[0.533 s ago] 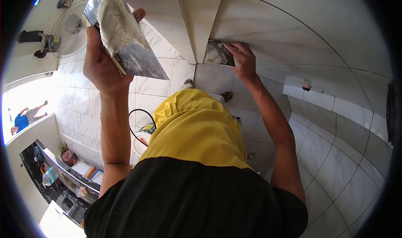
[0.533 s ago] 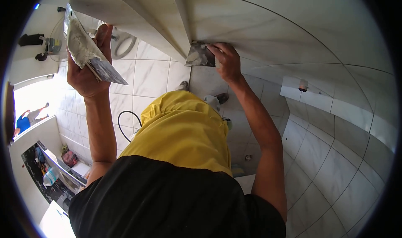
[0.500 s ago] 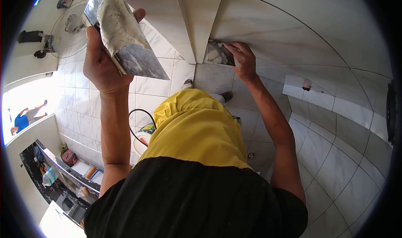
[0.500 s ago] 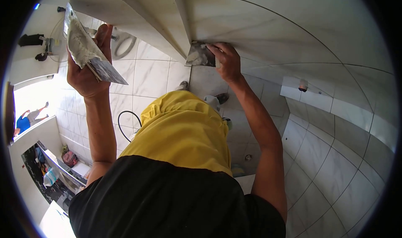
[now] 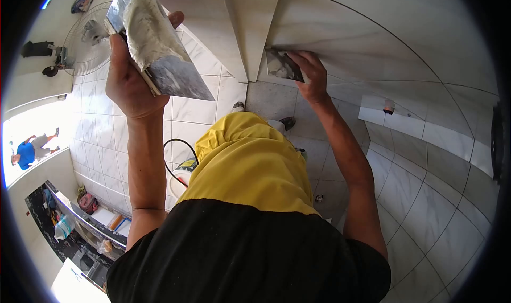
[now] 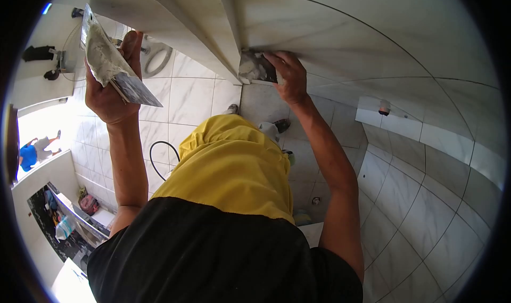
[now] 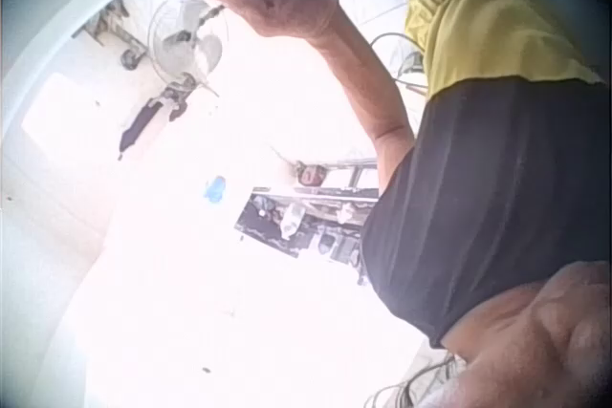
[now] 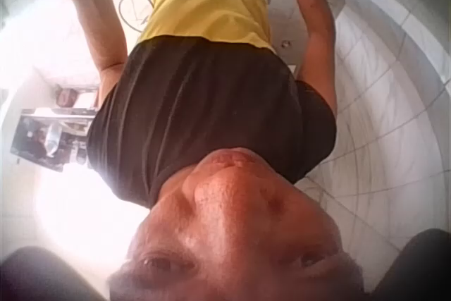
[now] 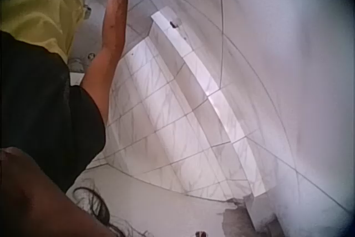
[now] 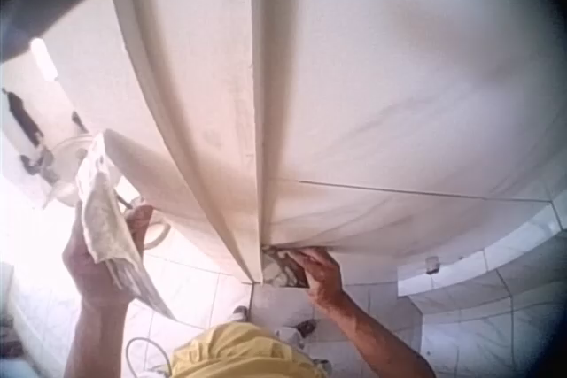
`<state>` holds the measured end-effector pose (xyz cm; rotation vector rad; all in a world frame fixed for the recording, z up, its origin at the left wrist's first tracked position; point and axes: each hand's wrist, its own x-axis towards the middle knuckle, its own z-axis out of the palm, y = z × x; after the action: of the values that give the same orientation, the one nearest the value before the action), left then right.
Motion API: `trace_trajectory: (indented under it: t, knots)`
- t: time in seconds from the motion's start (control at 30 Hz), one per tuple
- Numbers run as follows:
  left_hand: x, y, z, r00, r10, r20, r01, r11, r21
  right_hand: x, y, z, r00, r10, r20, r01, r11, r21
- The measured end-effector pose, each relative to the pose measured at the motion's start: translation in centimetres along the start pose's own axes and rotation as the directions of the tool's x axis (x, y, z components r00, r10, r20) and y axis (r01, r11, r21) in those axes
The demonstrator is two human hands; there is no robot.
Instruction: Applying and smoothing putty or plaster into wall corners and joints using putty knives.
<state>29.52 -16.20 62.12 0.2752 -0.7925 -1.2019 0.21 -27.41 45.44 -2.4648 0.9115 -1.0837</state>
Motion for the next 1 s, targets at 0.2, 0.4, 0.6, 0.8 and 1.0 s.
trace_trajectory:
  t: [0.2,0.4,0.6,0.8,1.0]
  knots:
    - [0.0,0.0,-0.1,1.0,-0.018,-0.004,0.017,0.999,-0.046,0.6,-0.7,-1.1,1.0,0.004,0.01,-0.004,1.0,0.001]
    - [-0.3,0.2,-0.7,0.999,-0.01,0.046,0.013,0.997,-0.072,1.6,-2.0,-2.1,1.0,0.007,0.004,-0.007,0.999,0.042]
    - [0.0,-0.1,-0.3,0.997,-0.016,0.072,0.025,0.993,-0.118,2.2,-2.7,-3.2,1.0,0.015,-0.023,-0.014,0.997,0.071]
    - [-0.1,0.1,-0.4,0.999,-0.021,0.047,0.027,0.991,-0.13,3.2,-3.5,-4.3,1.0,0.004,-0.026,-0.003,0.999,0.043]
    - [-0.2,0.0,-0.4,0.998,-0.029,0.062,0.04,0.984,-0.172,4.4,-4.6,-5.7,0.998,-0.018,-0.061,0.022,0.997,0.069]
